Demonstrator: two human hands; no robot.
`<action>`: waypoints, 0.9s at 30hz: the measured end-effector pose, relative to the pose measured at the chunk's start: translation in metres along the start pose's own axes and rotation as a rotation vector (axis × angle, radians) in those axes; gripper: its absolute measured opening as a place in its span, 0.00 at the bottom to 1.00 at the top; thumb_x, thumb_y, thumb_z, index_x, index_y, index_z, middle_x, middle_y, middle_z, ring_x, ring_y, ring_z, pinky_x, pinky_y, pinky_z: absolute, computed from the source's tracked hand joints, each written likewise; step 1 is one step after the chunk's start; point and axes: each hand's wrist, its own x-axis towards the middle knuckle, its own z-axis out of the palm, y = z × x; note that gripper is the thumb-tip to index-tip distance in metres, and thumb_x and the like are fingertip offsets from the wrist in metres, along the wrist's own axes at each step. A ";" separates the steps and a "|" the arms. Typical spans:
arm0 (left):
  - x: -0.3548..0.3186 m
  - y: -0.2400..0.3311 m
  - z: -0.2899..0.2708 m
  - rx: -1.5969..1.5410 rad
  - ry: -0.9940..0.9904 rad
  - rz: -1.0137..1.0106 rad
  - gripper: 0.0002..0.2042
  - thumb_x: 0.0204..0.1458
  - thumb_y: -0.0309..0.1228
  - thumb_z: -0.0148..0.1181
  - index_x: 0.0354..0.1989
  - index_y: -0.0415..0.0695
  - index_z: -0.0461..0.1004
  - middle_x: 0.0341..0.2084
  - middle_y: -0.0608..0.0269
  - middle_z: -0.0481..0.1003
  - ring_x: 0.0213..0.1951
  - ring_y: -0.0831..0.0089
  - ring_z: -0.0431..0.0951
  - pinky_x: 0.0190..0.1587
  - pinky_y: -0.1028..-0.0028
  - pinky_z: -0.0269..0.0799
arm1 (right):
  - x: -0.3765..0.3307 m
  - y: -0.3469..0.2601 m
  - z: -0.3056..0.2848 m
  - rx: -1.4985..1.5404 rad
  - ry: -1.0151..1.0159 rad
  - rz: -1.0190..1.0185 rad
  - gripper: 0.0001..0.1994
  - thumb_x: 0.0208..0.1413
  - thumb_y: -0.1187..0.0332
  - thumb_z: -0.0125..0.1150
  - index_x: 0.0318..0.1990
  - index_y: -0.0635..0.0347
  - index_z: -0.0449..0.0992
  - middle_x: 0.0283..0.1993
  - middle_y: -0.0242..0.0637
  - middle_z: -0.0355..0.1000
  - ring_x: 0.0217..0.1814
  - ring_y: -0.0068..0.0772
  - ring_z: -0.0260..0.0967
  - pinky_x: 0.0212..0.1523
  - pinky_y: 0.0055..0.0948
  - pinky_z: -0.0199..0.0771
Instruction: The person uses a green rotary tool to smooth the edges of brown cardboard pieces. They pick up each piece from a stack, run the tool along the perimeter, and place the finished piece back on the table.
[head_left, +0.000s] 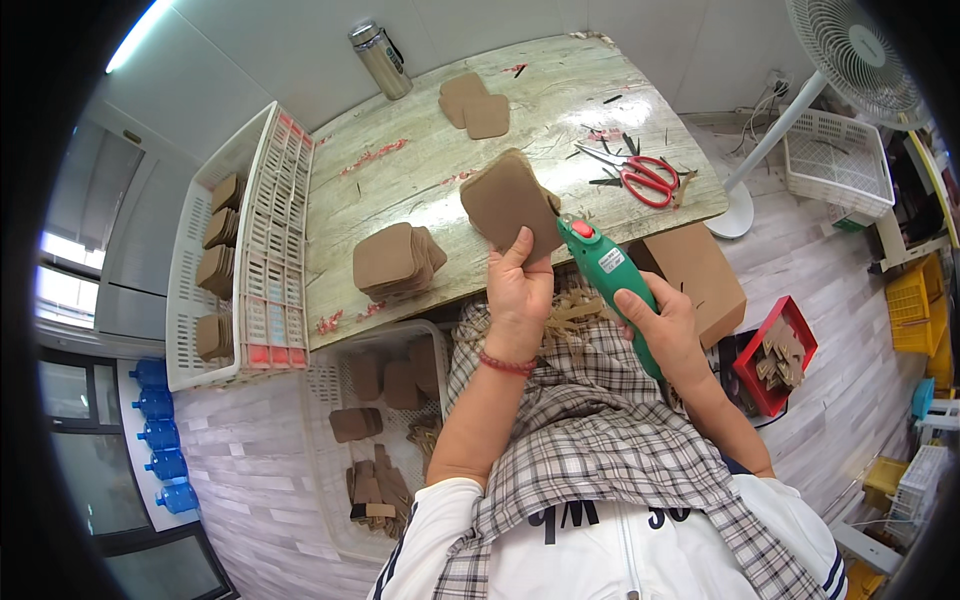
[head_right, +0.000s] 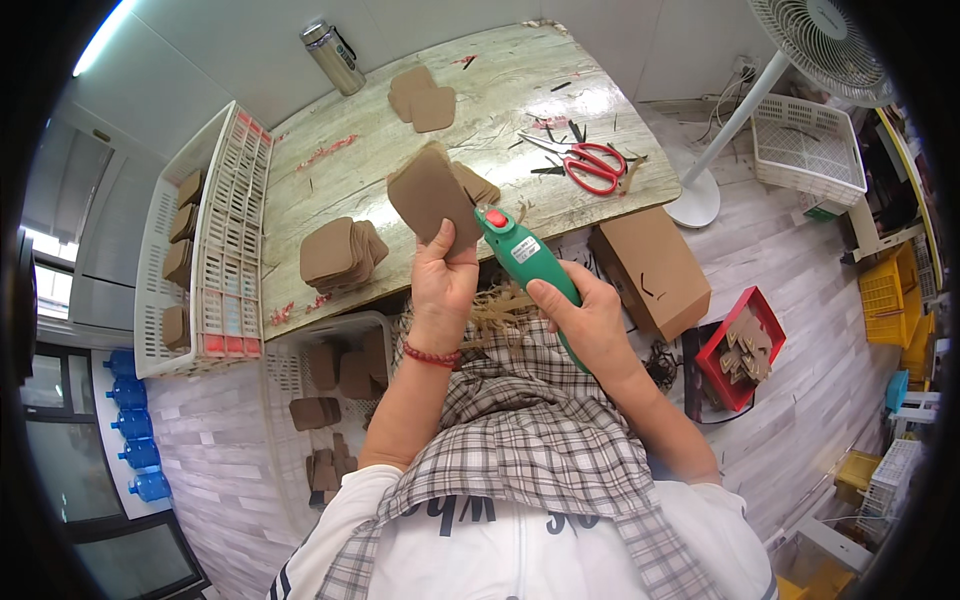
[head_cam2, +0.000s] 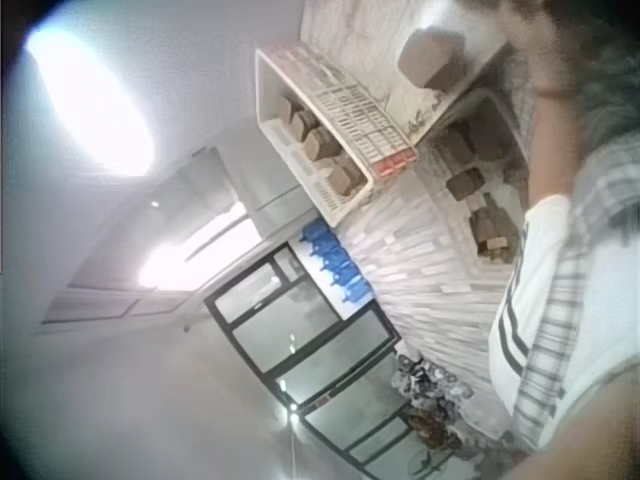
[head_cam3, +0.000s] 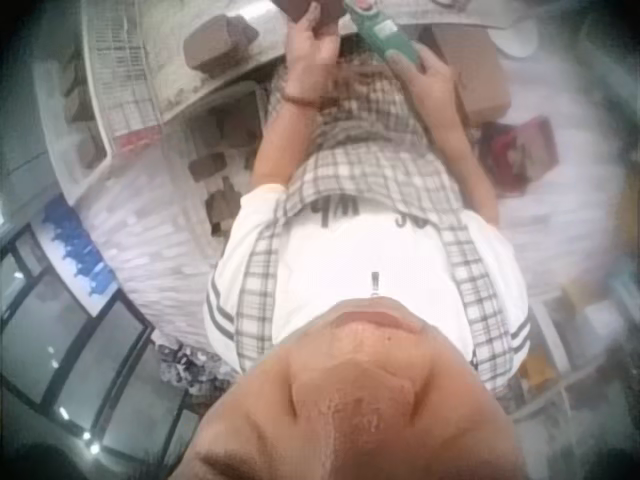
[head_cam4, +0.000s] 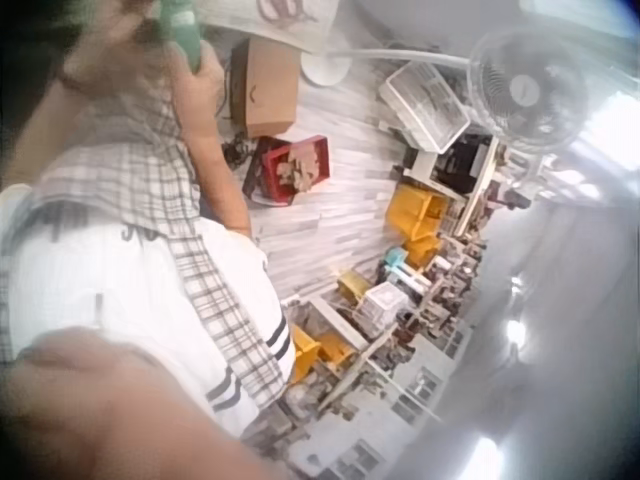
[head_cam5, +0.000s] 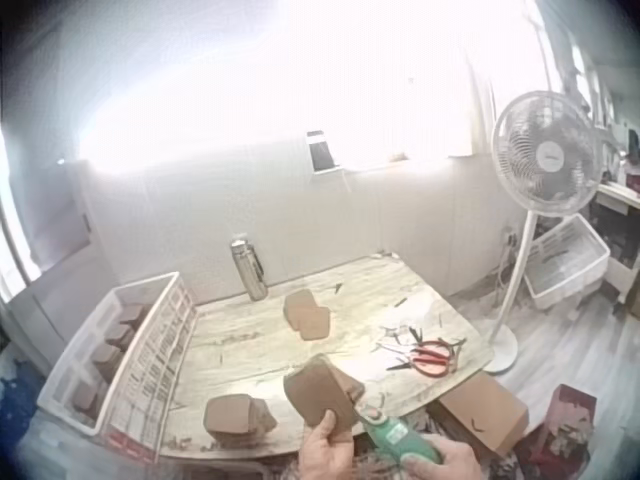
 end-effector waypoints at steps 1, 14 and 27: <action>-0.002 -0.002 0.001 0.013 -0.003 -0.015 0.19 0.54 0.17 0.55 0.55 0.42 0.67 0.51 0.59 0.72 0.54 0.65 0.72 0.62 0.64 0.67 | 0.001 -0.002 0.000 0.009 0.008 -0.002 0.17 0.58 0.61 0.63 0.46 0.67 0.75 0.26 0.28 0.69 0.23 0.14 0.63 0.25 0.18 0.66; -0.022 -0.009 -0.011 0.113 -0.017 -0.102 0.18 0.54 0.15 0.55 0.53 0.43 0.67 0.47 0.60 0.74 0.49 0.67 0.76 0.52 0.66 0.74 | 0.010 -0.022 -0.006 0.059 0.022 0.002 0.16 0.60 0.58 0.60 0.43 0.65 0.73 0.26 0.30 0.68 0.24 0.15 0.64 0.25 0.17 0.65; -0.011 0.079 -0.029 0.631 -0.185 -0.200 0.19 0.50 0.11 0.54 0.52 0.37 0.72 0.44 0.60 0.77 0.45 0.74 0.78 0.49 0.74 0.75 | -0.005 -0.025 -0.045 -0.128 -0.197 0.088 0.20 0.56 0.61 0.64 0.49 0.68 0.73 0.29 0.30 0.70 0.27 0.16 0.65 0.27 0.19 0.67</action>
